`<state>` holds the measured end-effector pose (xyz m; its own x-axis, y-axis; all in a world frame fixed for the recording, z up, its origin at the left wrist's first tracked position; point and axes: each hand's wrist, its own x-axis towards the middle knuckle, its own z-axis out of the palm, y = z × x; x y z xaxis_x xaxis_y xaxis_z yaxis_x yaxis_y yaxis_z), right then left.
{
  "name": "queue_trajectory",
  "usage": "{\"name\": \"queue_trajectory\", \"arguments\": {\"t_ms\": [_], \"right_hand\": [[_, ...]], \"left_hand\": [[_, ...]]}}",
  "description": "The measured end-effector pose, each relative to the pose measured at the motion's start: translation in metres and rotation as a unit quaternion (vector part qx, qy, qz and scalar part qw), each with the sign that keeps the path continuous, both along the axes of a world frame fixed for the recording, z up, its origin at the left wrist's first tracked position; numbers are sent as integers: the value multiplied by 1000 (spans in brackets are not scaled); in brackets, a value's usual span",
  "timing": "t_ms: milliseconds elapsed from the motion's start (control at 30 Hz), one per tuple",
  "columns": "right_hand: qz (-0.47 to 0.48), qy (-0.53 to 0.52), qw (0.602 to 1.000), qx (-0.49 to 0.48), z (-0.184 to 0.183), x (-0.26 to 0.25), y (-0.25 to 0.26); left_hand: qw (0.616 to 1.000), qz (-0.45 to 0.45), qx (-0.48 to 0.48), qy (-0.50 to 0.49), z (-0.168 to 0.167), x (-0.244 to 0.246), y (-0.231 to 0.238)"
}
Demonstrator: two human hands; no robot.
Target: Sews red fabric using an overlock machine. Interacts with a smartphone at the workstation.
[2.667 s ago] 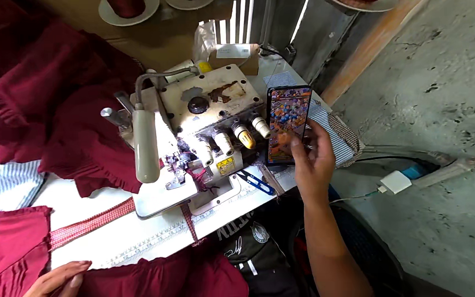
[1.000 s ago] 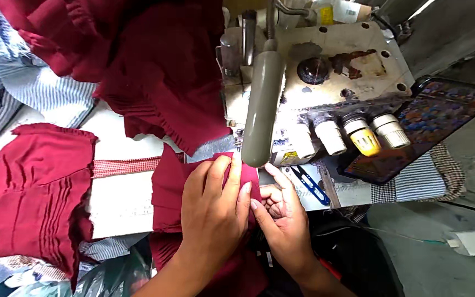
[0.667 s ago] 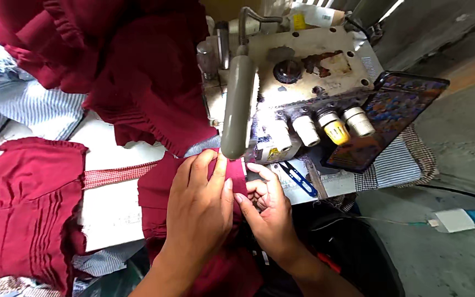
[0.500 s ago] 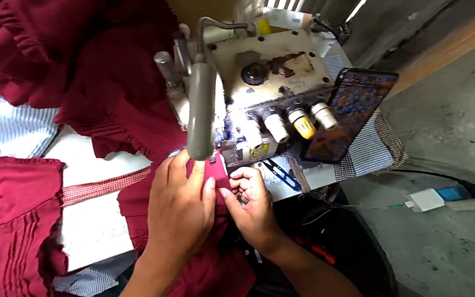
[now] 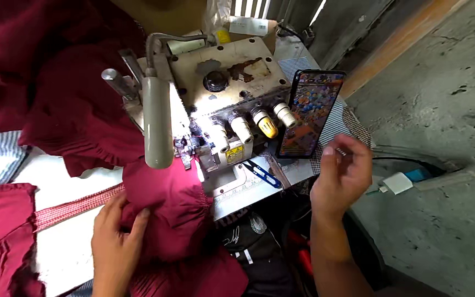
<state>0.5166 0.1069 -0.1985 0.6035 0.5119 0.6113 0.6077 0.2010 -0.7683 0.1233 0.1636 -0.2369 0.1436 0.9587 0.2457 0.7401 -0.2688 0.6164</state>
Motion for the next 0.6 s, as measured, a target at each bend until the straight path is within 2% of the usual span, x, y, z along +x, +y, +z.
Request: {"name": "queue_trajectory", "arguments": {"t_ms": [100, 200, 267, 433, 600], "right_hand": [[21, 43, 996, -70, 5, 20, 18], [49, 104, 991, -74, 5, 19, 29], [43, 115, 990, -70, 3, 18, 34], [41, 118, 991, -54, 1, 17, 34], [40, 123, 990, -59, -1, 15, 35]], "left_hand": [[999, -29, 13, -33, -4, -13, 2], [987, -43, 15, -155, 0, -22, -3], [982, -28, 16, -184, 6, -21, -8], [989, 5, 35, -145, 9, -15, -16], [992, -6, 51, -112, 17, -12, -12]]}}
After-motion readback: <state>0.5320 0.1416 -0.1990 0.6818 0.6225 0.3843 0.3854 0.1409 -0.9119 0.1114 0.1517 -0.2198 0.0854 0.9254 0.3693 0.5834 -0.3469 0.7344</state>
